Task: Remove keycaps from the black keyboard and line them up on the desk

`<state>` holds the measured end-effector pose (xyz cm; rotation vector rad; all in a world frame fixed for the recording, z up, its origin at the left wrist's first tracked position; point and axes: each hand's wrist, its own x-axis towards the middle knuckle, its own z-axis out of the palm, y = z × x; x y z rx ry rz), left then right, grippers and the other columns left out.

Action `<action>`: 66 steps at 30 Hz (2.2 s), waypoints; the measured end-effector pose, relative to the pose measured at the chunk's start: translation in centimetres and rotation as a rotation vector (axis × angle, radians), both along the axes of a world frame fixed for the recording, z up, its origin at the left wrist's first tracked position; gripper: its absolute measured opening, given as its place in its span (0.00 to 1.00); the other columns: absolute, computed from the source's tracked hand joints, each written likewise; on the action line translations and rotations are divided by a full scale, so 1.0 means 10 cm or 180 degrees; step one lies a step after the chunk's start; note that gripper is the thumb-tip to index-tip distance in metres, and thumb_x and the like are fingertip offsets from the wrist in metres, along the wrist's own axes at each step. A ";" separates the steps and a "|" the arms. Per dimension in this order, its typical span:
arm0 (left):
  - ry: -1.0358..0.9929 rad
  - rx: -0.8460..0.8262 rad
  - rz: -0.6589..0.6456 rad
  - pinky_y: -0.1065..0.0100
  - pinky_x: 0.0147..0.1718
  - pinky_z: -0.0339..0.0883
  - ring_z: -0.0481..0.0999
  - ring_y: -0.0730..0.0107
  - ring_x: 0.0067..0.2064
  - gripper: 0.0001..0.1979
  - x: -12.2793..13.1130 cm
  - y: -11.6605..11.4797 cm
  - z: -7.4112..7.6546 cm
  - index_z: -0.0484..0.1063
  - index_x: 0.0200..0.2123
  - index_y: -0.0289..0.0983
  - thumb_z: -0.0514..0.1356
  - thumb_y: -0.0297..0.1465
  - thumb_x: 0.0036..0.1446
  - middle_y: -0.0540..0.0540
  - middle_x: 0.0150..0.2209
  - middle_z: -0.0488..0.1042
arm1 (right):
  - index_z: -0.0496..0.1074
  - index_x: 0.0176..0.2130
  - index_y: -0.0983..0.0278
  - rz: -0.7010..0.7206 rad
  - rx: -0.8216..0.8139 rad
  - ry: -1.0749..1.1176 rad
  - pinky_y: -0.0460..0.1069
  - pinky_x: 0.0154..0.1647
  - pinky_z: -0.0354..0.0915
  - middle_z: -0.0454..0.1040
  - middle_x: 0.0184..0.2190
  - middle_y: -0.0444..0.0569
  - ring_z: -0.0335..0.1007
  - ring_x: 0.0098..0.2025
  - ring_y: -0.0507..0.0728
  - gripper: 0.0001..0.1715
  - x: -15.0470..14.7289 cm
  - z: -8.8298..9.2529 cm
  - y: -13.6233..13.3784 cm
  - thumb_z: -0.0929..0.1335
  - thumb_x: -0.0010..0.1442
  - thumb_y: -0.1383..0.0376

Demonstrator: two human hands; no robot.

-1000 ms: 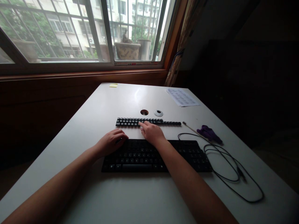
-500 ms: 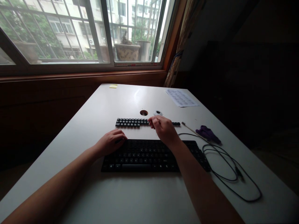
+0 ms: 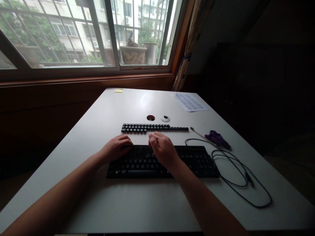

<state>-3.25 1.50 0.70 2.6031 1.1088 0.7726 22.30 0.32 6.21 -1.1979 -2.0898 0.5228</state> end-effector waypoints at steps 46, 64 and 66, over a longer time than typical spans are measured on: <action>0.0357 0.0907 -0.0556 0.65 0.36 0.71 0.72 0.67 0.38 0.09 0.27 -0.29 0.23 0.75 0.47 0.40 0.59 0.28 0.63 0.44 0.40 0.74 | 0.69 0.29 0.64 0.0917 -0.2481 0.2005 0.40 0.10 0.52 0.66 0.12 0.38 0.59 0.11 0.47 0.25 0.04 -0.19 0.13 0.64 0.64 0.46; -0.0711 0.1138 -0.0181 0.66 0.36 0.73 0.74 0.67 0.38 0.10 0.34 -0.30 0.13 0.73 0.43 0.37 0.65 0.24 0.58 0.44 0.38 0.74 | 0.70 0.31 0.64 0.0971 -0.2611 0.2711 0.40 0.12 0.54 0.67 0.14 0.38 0.59 0.12 0.46 0.21 -0.02 -0.36 0.13 0.66 0.64 0.50; -0.0632 0.1285 -0.0356 0.65 0.36 0.73 0.74 0.66 0.38 0.13 0.34 -0.30 0.14 0.73 0.45 0.36 0.65 0.23 0.56 0.44 0.38 0.75 | 0.69 0.30 0.64 0.0887 -0.2652 0.2753 0.40 0.11 0.52 0.65 0.14 0.38 0.57 0.12 0.46 0.21 -0.02 -0.37 0.14 0.66 0.63 0.50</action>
